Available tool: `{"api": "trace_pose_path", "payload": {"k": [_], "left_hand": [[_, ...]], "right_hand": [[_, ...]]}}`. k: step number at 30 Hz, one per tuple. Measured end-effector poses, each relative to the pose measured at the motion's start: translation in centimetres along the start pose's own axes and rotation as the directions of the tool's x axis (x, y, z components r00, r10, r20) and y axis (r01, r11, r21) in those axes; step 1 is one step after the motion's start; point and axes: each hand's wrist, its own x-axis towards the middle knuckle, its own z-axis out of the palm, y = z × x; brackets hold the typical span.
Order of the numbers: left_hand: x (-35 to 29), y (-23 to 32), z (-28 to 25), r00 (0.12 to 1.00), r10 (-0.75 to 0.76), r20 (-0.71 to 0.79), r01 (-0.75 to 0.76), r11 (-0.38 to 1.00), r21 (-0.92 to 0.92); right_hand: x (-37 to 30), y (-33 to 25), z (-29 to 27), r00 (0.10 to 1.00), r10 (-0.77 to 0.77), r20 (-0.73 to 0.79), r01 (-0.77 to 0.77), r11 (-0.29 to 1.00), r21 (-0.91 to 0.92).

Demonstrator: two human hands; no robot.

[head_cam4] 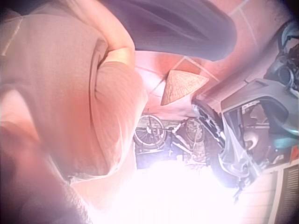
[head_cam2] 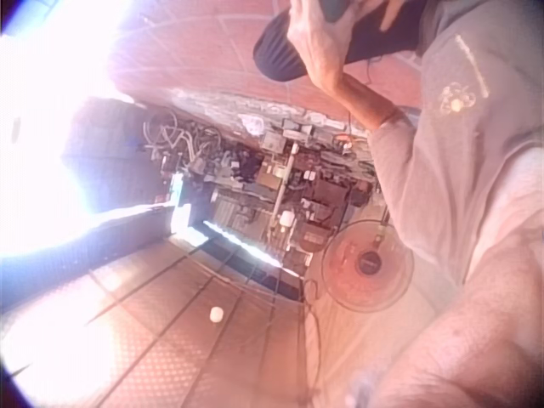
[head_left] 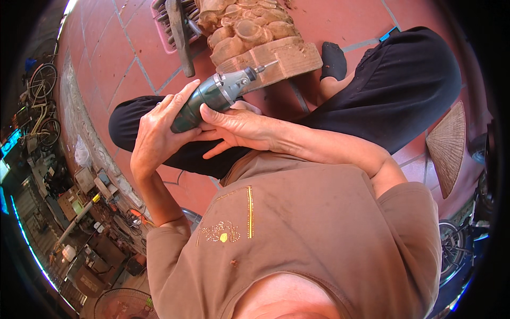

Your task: The person uses a handheld rotary tool to carve details into a wooden block. They hold the tool with both hands and guide it along the surface of the wood, creating grooves and patterns.

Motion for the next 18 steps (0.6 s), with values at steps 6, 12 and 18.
{"api": "trace_pose_path", "payload": {"k": [6, 12, 18], "left_hand": [[0.3, -0.3, 0.3, 0.999, 0.038, -0.031, -0.038, 0.999, -0.017], [0.1, -0.2, 0.0, 1.0, 0.013, 0.003, -0.013, 1.0, 0.012], [-0.1, -0.1, 0.3, 1.0, 0.03, 0.0, -0.03, 0.999, 0.016]], "right_hand": [[-0.1, -0.3, -0.2, 1.0, 0.011, -0.003, -0.011, 1.0, -0.016], [0.1, 0.3, -0.3, 0.999, 0.015, 0.031, -0.015, 1.0, -0.018], [-0.3, 0.3, -0.3, 0.995, 0.022, 0.101, -0.014, 0.996, -0.085]]}}
